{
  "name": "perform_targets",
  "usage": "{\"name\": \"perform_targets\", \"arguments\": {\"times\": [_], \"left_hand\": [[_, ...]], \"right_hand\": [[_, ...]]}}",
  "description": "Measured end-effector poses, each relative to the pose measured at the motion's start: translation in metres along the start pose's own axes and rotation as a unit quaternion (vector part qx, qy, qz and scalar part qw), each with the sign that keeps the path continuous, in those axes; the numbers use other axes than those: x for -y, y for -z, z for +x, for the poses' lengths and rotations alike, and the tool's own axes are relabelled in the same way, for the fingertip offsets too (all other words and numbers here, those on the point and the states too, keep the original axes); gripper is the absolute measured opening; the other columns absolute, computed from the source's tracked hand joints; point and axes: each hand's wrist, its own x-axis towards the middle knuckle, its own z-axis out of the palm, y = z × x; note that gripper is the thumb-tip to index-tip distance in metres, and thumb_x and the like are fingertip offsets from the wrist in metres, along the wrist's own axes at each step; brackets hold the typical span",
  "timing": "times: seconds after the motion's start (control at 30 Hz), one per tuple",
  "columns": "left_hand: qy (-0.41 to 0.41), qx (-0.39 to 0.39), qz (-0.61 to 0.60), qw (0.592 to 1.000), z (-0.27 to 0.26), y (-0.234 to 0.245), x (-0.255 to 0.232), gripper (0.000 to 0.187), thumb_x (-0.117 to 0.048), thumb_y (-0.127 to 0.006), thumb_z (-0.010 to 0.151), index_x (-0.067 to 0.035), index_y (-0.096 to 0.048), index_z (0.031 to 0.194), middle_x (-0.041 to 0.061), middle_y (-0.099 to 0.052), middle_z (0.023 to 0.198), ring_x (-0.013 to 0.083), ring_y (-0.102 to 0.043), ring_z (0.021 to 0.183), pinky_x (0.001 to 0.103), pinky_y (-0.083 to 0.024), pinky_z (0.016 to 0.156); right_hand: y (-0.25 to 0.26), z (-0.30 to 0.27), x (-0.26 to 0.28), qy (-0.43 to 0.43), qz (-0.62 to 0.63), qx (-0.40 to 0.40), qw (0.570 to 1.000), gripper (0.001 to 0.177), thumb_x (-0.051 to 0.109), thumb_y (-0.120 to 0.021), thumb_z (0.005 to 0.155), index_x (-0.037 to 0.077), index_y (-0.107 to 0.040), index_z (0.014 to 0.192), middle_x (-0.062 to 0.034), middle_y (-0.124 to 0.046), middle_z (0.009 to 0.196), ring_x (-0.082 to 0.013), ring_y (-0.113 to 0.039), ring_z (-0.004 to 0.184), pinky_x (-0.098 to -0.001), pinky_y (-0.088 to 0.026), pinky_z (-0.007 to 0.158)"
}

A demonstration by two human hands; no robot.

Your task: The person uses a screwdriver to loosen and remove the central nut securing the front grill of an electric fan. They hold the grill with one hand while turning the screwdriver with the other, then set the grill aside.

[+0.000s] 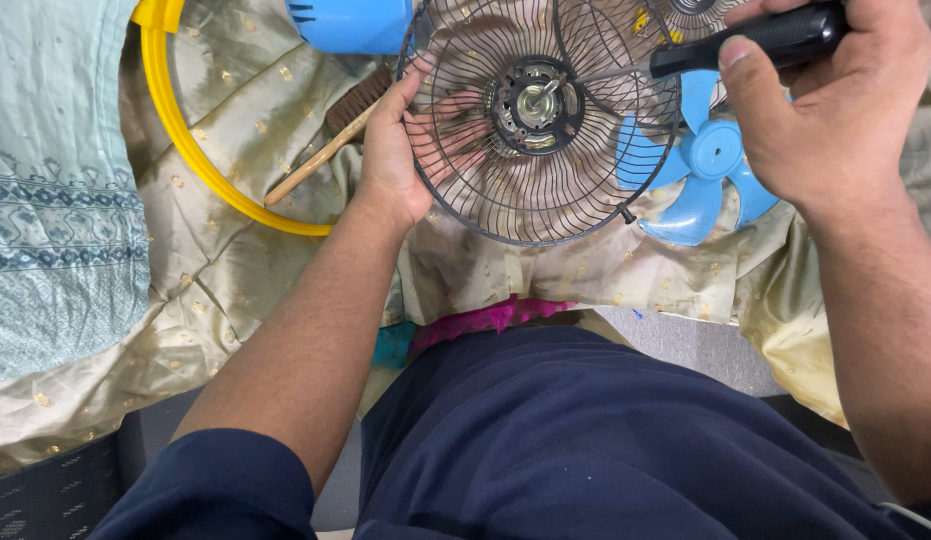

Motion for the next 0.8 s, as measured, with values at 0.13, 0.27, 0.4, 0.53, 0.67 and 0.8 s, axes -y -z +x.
{"name": "perform_targets", "arguments": {"times": [0.13, 0.27, 0.4, 0.53, 0.67, 0.8], "left_hand": [[0.004, 0.008, 0.003, 1.000, -0.0005, -0.0001, -0.0012, 0.066, -0.056, -0.055, 0.091, 0.003, -0.071, 0.115, 0.014, -0.076, 0.108, 0.0288, -0.076, 0.097, 0.044, -0.062, 0.088], [0.006, 0.004, 0.006, 1.000, -0.0005, -0.0014, -0.0020, 0.066, -0.056, -0.056, 0.091, 0.003, -0.071, 0.115, 0.015, -0.076, 0.109, 0.0286, -0.075, 0.097, 0.043, -0.061, 0.088], [0.007, -0.003, 0.003, 1.000, -0.0016, -0.0029, -0.0016, 0.067, -0.057, -0.055, 0.090, 0.004, -0.070, 0.117, 0.015, -0.076, 0.109, 0.0287, -0.076, 0.098, 0.043, -0.062, 0.088], [0.000, -0.014, 0.003, 1.000, -0.0017, -0.0035, -0.0013, 0.066, -0.055, -0.057, 0.090, 0.004, -0.068, 0.117, 0.016, -0.075, 0.109, 0.0300, -0.075, 0.099, 0.044, -0.062, 0.089], [0.002, -0.001, -0.015, 1.000, -0.0003, -0.0030, -0.0022, 0.062, -0.053, -0.059, 0.090, 0.002, -0.067, 0.117, 0.014, -0.073, 0.110, 0.0309, -0.074, 0.099, 0.046, -0.061, 0.089], [0.001, 0.009, -0.017, 1.000, 0.0000, -0.0024, -0.0023, 0.061, -0.053, -0.059, 0.090, 0.002, -0.068, 0.117, 0.013, -0.073, 0.111, 0.0305, -0.073, 0.099, 0.046, -0.060, 0.088]], "right_hand": [[-0.0015, 0.0007, -0.0023, 0.065, -0.023, 0.030, 0.997, 0.020, -0.019, -0.053, 0.108, -0.006, -0.047, 0.122, -0.0134, -0.061, 0.121, -0.0138, -0.063, 0.110, -0.0235, -0.053, 0.100], [-0.0008, 0.0025, -0.0012, 0.077, -0.042, 0.030, 0.996, 0.020, -0.019, -0.055, 0.108, -0.006, -0.047, 0.121, -0.0134, -0.060, 0.121, -0.0140, -0.062, 0.111, -0.0240, -0.053, 0.100], [0.0003, 0.0040, 0.0019, 0.087, -0.043, 0.029, 0.995, 0.020, -0.019, -0.056, 0.109, -0.005, -0.047, 0.121, -0.0123, -0.059, 0.121, -0.0143, -0.063, 0.112, -0.0242, -0.054, 0.100], [-0.0004, 0.0057, 0.0043, 0.085, -0.039, 0.026, 0.995, 0.021, -0.019, -0.057, 0.110, -0.004, -0.046, 0.120, -0.0112, -0.057, 0.121, -0.0146, -0.064, 0.114, -0.0244, -0.054, 0.101], [-0.0044, 0.0066, 0.0058, 0.057, -0.023, 0.020, 0.998, 0.021, -0.019, -0.057, 0.111, -0.003, -0.045, 0.120, -0.0101, -0.056, 0.120, -0.0149, -0.065, 0.115, -0.0247, -0.055, 0.102], [-0.0057, 0.0067, 0.0048, 0.020, -0.007, 0.015, 1.000, 0.022, -0.017, -0.062, 0.114, -0.004, -0.046, 0.121, -0.0095, -0.058, 0.119, -0.0140, -0.065, 0.111, -0.0242, -0.055, 0.099]]}}
